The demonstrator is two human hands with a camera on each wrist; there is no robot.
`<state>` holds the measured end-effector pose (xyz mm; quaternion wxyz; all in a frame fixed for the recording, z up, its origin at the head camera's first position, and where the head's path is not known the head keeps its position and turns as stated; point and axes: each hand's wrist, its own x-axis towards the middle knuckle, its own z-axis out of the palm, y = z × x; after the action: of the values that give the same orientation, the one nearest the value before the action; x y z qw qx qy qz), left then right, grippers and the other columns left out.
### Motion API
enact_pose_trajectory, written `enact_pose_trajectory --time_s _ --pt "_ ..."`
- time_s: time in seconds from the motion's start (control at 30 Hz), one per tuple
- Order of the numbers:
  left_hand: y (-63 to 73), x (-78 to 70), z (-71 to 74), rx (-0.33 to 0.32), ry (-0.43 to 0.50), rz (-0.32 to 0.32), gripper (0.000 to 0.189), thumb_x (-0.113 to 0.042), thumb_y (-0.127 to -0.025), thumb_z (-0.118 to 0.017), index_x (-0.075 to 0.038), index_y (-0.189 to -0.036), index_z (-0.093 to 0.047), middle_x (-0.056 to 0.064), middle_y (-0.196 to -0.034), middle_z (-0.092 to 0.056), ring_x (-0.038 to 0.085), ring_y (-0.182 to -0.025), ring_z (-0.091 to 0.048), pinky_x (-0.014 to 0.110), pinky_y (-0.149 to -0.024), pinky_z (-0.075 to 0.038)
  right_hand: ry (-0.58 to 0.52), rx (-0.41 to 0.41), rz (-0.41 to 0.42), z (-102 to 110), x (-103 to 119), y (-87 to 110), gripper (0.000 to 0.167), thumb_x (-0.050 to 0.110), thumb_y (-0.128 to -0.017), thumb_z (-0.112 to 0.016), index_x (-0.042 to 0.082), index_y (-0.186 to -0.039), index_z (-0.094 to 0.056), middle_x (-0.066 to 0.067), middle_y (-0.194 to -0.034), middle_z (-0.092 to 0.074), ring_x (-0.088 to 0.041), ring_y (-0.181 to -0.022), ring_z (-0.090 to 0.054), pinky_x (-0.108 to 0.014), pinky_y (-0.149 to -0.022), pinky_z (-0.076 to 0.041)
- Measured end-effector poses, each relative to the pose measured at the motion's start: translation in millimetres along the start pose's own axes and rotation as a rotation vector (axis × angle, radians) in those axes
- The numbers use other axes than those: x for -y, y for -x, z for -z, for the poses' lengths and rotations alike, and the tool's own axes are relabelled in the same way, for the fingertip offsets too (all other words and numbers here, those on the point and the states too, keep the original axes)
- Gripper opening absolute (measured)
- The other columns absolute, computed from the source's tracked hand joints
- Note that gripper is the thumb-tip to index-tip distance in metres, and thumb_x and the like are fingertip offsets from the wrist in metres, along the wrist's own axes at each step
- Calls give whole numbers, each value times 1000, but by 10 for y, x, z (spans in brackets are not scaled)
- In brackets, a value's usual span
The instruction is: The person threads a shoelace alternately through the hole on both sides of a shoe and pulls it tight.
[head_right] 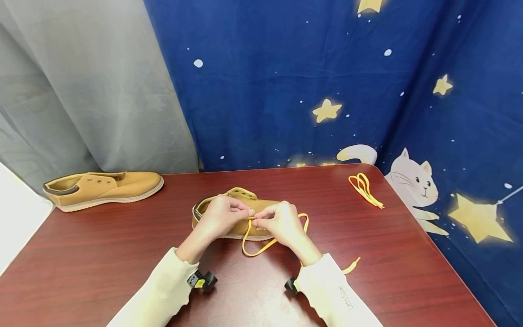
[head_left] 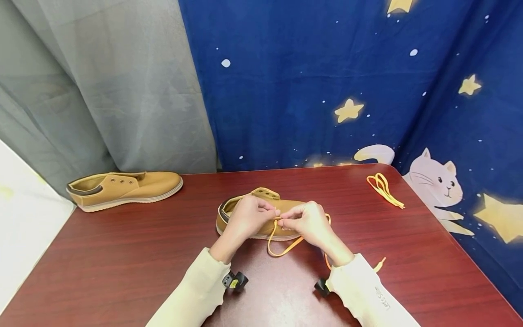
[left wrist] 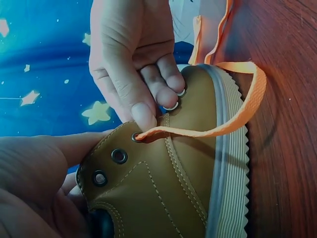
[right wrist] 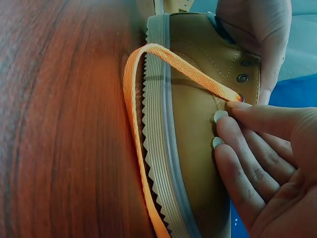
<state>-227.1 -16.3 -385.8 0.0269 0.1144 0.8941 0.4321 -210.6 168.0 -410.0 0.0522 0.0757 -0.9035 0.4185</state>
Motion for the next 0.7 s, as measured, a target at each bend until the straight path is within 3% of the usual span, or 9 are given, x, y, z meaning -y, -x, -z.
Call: enact_pose_trajectory --time_s 0.27,0.53,0.7 --pt "-16 1 -16 -60 -16 -14 14 -26 -87 -78 -13 -81 -80 -1 -81 -79 8 -80 -70 23 -66 -49 19 0 21 7 15 3 7 24 -75 -89 22 -79 -83 6 -74 -78 -3 -65 -59 -20 -51 -40" --pt "-45 -51 51 -77 81 -45 15 -22 -90 -75 -9 -85 -79 3 -72 -76 6 -64 -66 21 -53 -41 21 13 45 -7 -12 7 6 22 -76 -88 22 -78 -83 7 -73 -77 -3 -64 -59 -20 -49 -40" --pt "-113 -148 131 -118 159 -75 16 -23 -93 -73 -7 -93 -78 8 -78 -78 18 -67 -74 22 -57 -51 32 1 67 -23 -22 0 6 21 -75 -88 22 -76 -82 7 -73 -77 -1 -62 -59 -20 -51 -42"
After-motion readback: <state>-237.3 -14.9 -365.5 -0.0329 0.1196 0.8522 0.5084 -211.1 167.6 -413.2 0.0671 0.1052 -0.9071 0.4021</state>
